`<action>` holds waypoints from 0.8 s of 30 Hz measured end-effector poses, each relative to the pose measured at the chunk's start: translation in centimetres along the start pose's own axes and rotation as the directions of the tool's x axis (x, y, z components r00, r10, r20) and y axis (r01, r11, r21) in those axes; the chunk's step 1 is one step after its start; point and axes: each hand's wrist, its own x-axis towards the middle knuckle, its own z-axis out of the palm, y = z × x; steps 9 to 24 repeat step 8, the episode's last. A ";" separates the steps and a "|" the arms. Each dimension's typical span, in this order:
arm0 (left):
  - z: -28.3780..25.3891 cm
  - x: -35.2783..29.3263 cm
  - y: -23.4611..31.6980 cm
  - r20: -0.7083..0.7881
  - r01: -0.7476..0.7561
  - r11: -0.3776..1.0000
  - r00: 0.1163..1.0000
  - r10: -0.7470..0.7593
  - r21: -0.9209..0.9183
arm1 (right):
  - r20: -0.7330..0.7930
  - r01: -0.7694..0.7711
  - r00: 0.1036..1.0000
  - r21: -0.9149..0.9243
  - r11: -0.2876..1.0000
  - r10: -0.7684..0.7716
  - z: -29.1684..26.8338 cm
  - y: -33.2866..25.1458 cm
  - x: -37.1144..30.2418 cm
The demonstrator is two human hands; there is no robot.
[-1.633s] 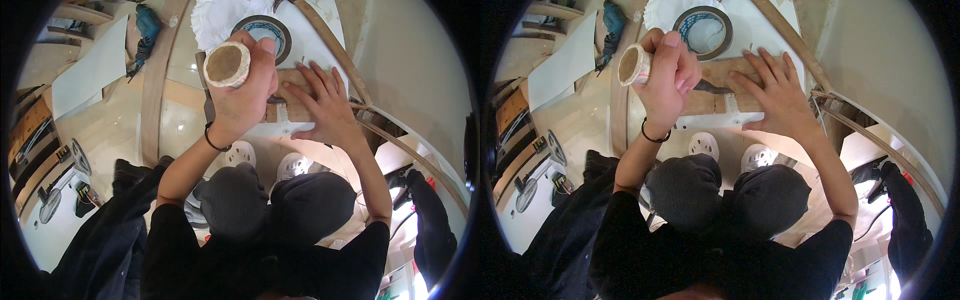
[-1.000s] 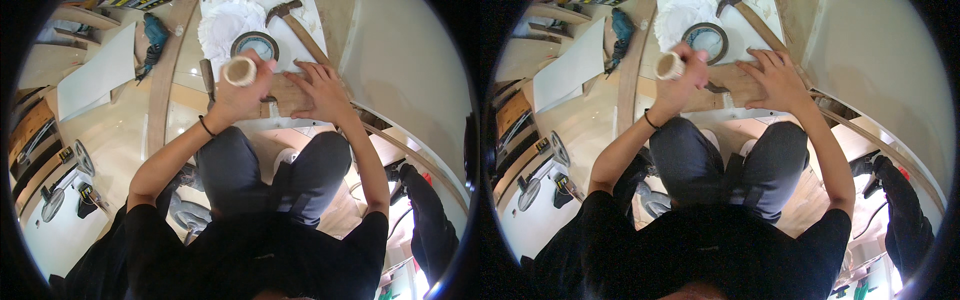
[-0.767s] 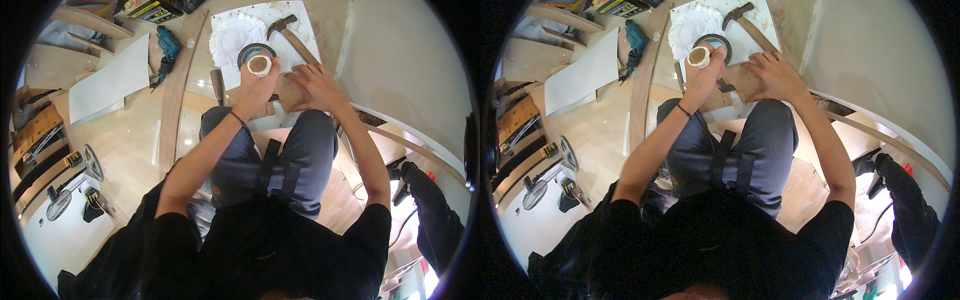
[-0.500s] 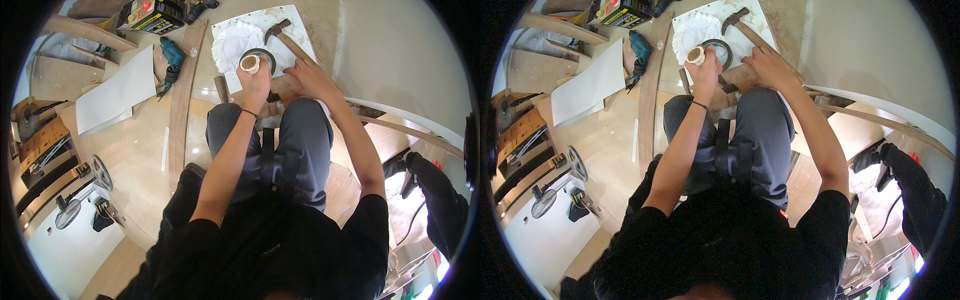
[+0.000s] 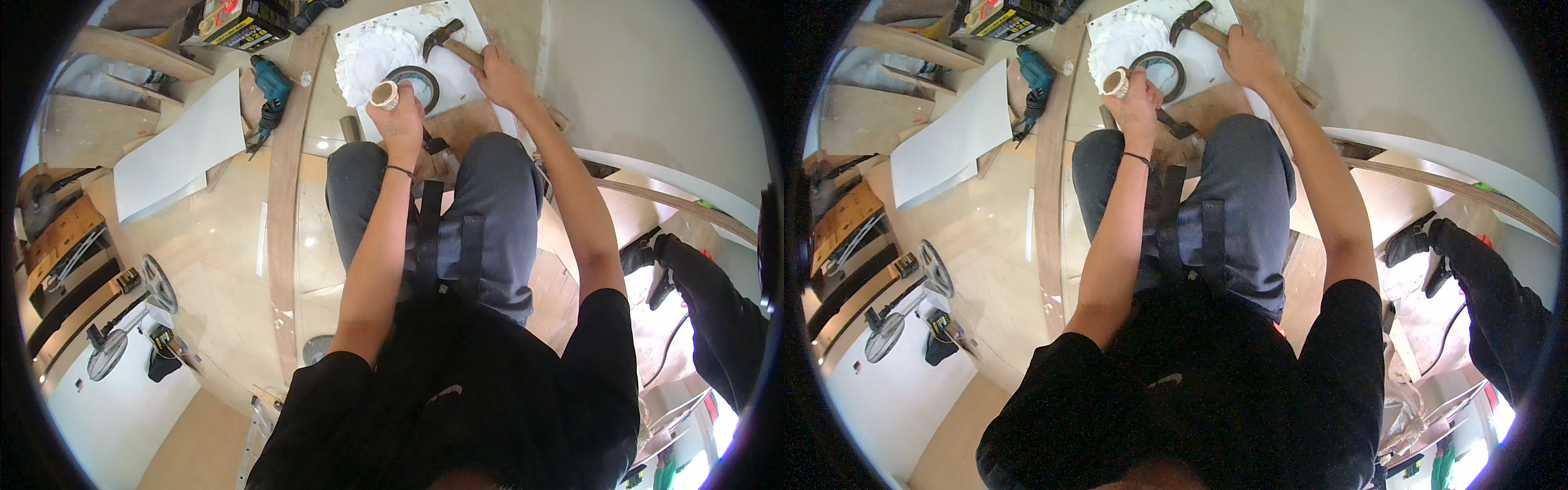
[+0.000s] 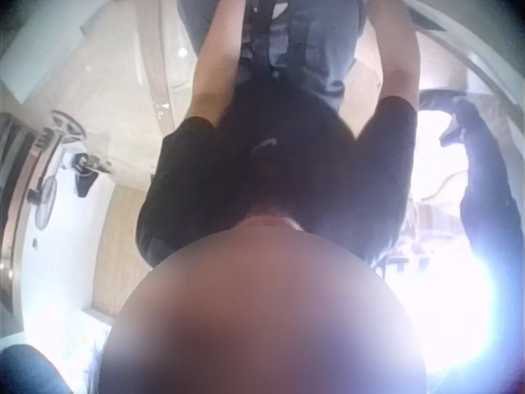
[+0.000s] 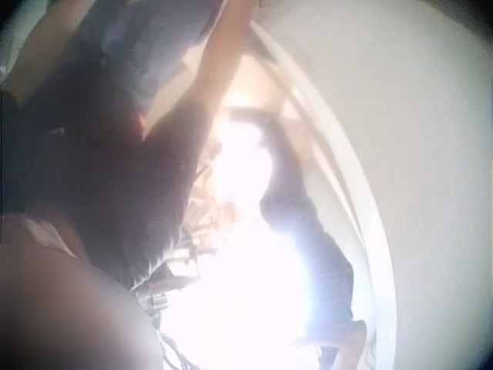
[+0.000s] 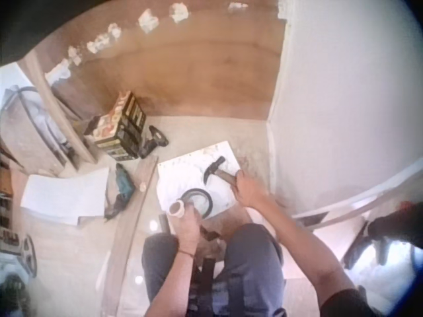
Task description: The person cuts a piece of wood with a hand saw, then moves around the room to pick up a wooden dowel and a cylindrical object. They sit on the floor and hammer the dowel into the cylindrical object.
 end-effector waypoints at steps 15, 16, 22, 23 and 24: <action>-1.2 0.4 -3.7 0.259 -0.225 0.936 0.953 0.155 0.269 | 0.059 -0.217 0.970 0.647 0.731 0.235 -11.1 -5.3 -5.0; -1.2 0.4 -3.7 0.259 -0.225 0.936 0.953 0.155 0.269 | 0.059 -0.217 0.970 0.647 0.731 0.235 -11.1 -5.3 -5.0; -1.2 0.4 -3.7 0.259 -0.225 0.936 0.953 0.155 0.269 | 0.059 -0.217 0.970 0.647 0.731 0.235 -11.1 -5.3 -5.0; -1.2 0.4 -3.7 0.259 -0.225 0.936 0.953 0.155 0.269 | 0.059 -0.217 0.970 0.647 0.731 0.235 -11.1 -5.3 -5.0; -1.2 0.4 -3.7 0.259 -0.225 0.936 0.953 0.155 0.269 | 0.059 -0.217 0.970 0.647 0.731 0.235 -11.1 -5.3 -5.0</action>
